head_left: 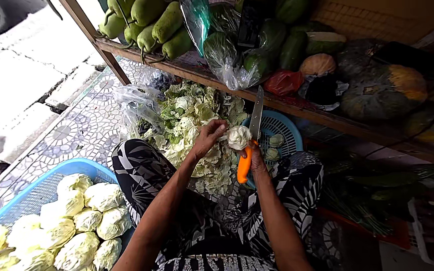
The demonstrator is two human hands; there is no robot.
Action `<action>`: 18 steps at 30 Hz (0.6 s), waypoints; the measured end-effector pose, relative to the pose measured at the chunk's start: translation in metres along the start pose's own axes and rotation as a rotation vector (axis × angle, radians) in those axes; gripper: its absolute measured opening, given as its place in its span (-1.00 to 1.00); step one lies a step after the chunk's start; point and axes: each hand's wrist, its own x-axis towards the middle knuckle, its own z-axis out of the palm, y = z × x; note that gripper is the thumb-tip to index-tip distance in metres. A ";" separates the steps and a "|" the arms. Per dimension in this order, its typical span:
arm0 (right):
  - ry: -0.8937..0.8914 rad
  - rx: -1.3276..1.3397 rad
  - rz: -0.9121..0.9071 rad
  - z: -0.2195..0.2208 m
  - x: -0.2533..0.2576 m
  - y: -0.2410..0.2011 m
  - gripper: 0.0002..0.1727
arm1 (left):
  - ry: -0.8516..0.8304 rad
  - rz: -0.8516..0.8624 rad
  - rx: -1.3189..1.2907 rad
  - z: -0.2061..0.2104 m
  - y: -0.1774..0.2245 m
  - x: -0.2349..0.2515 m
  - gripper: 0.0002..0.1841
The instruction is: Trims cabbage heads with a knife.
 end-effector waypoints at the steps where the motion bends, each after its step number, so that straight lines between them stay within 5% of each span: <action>1: -0.021 0.043 0.000 0.000 0.001 0.001 -0.48 | -0.083 0.001 0.003 0.001 0.002 0.001 -0.42; 3: -0.033 0.084 -0.001 0.000 0.001 0.003 -0.50 | -0.143 0.037 0.028 0.006 0.002 0.002 -0.37; 6: -0.022 0.065 0.005 -0.003 0.000 0.004 -0.60 | -0.091 0.068 0.010 0.006 0.004 -0.001 -0.63; 10: -0.097 0.172 0.071 0.003 -0.004 -0.001 -0.43 | 0.015 0.109 -0.012 0.004 0.003 -0.001 -0.81; 14: -0.185 0.336 0.115 0.005 -0.001 0.006 -0.49 | 0.099 0.010 0.025 0.007 -0.002 0.000 -0.54; 18: -0.221 0.490 0.156 0.007 0.001 0.012 -0.36 | -0.131 -0.079 0.027 0.005 -0.008 0.003 -0.19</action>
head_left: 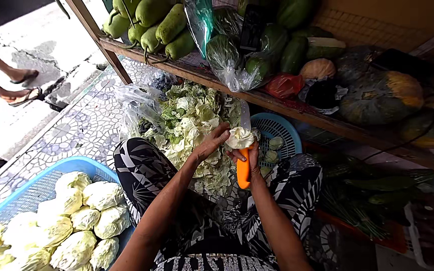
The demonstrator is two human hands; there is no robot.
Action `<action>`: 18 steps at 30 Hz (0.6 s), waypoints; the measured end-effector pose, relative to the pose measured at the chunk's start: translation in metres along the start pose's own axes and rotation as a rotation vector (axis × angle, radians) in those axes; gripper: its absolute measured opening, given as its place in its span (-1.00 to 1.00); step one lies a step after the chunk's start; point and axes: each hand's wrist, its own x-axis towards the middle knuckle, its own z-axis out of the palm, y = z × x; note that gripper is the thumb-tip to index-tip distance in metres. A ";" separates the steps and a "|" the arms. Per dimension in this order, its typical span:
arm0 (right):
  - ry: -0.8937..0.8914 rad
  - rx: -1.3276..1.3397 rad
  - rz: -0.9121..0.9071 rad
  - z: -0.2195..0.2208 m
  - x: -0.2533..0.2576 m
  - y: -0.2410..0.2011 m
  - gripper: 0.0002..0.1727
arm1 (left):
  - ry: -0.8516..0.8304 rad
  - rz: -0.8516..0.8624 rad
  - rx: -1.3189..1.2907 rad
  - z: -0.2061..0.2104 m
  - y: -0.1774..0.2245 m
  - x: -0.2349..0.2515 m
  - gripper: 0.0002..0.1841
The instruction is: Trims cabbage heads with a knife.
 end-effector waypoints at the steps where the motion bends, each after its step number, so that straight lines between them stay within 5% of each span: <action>1: 0.004 0.007 0.000 0.002 0.000 0.002 -0.33 | -0.029 -0.002 -0.022 0.003 -0.002 0.001 -0.16; 5: -0.008 0.064 0.007 0.004 0.000 0.004 -0.27 | 0.288 -0.002 -0.228 0.008 -0.001 0.004 -0.31; 8: 0.013 0.125 -0.033 0.004 0.000 0.007 -0.29 | 0.564 -0.029 -0.208 0.001 -0.004 0.006 -0.76; 11: 0.045 0.162 -0.134 0.006 0.004 0.008 -0.50 | 0.386 -0.097 -0.381 0.006 0.000 0.005 -0.30; 13: 0.090 0.120 -0.168 0.004 0.006 0.007 -0.64 | 0.251 -0.237 -0.451 0.016 0.008 0.003 -0.38; 16: 0.231 -0.124 -0.181 0.012 0.005 0.010 -0.88 | 0.101 -0.334 -0.518 0.023 0.020 -0.001 -0.06; 18: 0.330 -0.446 -0.163 0.022 0.004 0.014 -0.92 | 0.112 -0.282 -0.624 0.028 0.019 0.000 -0.01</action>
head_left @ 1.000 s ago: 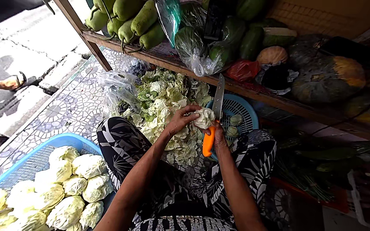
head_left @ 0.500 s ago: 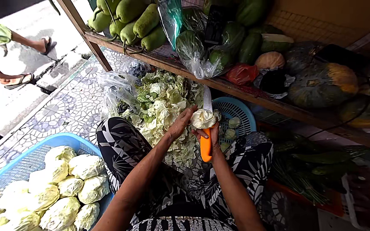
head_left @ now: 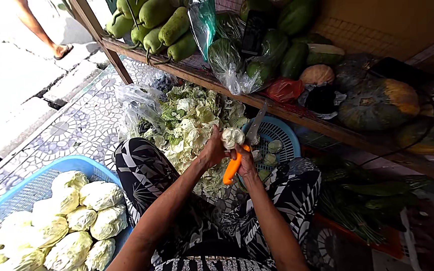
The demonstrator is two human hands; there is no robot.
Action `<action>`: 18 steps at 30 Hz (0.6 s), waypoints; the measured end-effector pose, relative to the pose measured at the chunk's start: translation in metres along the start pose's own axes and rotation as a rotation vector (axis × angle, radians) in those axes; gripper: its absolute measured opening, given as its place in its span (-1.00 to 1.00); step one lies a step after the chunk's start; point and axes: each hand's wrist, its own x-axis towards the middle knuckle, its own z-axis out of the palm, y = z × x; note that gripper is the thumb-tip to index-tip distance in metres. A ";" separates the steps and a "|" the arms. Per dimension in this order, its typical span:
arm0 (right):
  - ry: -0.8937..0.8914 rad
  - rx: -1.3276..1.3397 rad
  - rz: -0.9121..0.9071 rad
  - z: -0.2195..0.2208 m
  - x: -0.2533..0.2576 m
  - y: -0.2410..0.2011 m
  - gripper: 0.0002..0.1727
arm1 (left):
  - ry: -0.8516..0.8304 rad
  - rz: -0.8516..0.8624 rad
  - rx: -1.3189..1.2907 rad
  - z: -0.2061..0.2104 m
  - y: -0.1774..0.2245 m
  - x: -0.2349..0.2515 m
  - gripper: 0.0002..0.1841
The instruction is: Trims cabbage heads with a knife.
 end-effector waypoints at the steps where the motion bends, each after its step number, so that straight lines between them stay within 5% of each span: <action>1: 0.015 -0.148 -0.011 0.004 -0.001 -0.001 -0.77 | 0.010 0.019 -0.072 -0.001 0.000 0.001 -0.03; 3: 0.000 -0.394 -0.036 0.007 -0.002 -0.006 -0.34 | 0.066 0.048 -0.180 -0.007 0.004 0.001 -0.12; 7: 0.023 -0.665 -0.103 0.006 0.003 -0.015 -0.13 | 0.096 0.151 -0.266 -0.016 0.015 0.002 -0.35; 10: -0.010 -0.737 -0.101 0.002 0.002 -0.024 -0.14 | 0.083 0.218 -0.349 -0.018 0.018 0.001 -0.54; 14: -0.084 -0.756 -0.118 0.004 -0.002 -0.032 -0.52 | 0.030 0.277 -0.287 -0.017 0.016 0.000 -0.38; 18: -0.116 -0.989 -0.136 0.014 -0.005 -0.047 -0.38 | -0.039 0.216 -0.239 -0.014 0.013 -0.003 -0.29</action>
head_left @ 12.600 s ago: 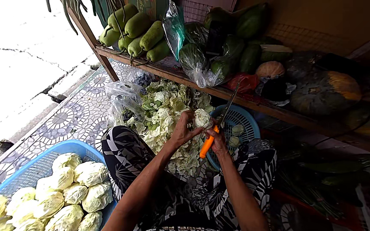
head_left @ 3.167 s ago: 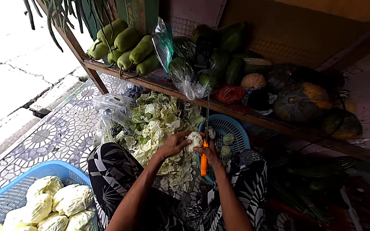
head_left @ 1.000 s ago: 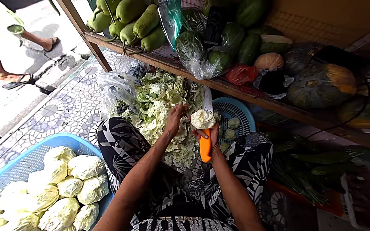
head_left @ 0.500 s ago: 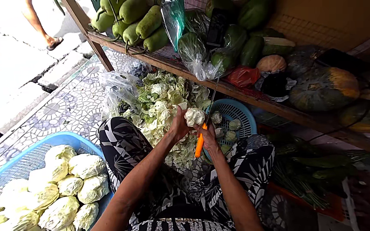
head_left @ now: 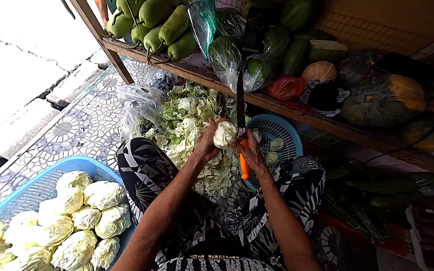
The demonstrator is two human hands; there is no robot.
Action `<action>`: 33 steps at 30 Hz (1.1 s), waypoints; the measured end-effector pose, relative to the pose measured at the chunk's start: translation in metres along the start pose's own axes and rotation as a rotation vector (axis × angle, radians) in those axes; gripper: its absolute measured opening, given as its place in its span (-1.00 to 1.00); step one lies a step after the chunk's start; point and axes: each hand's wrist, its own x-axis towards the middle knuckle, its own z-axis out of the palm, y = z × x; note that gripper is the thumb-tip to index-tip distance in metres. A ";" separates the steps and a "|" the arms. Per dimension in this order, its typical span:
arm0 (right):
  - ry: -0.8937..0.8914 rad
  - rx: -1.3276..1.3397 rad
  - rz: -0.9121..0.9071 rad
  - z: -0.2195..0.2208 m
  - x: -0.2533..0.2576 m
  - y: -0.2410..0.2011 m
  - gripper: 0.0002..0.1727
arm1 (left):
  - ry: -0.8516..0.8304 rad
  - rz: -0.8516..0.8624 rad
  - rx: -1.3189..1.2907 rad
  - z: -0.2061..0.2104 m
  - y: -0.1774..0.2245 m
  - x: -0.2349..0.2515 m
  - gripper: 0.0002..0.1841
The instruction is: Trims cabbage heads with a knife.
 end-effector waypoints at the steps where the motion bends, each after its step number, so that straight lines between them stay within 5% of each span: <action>1: -0.004 -0.093 -0.014 -0.003 0.000 -0.005 -0.27 | -0.029 -0.010 0.023 -0.001 0.000 0.000 -0.28; 5: 0.017 -0.514 -0.122 -0.014 -0.003 -0.022 0.00 | -0.036 0.047 0.098 -0.002 0.010 -0.004 -0.18; 10: 0.066 -0.733 -0.284 -0.009 -0.005 -0.035 0.11 | 0.012 0.092 0.191 -0.001 0.019 -0.010 -0.24; 33: 0.159 -0.913 -0.365 0.007 0.010 -0.021 0.07 | 0.109 0.058 0.311 -0.002 0.024 -0.015 -0.38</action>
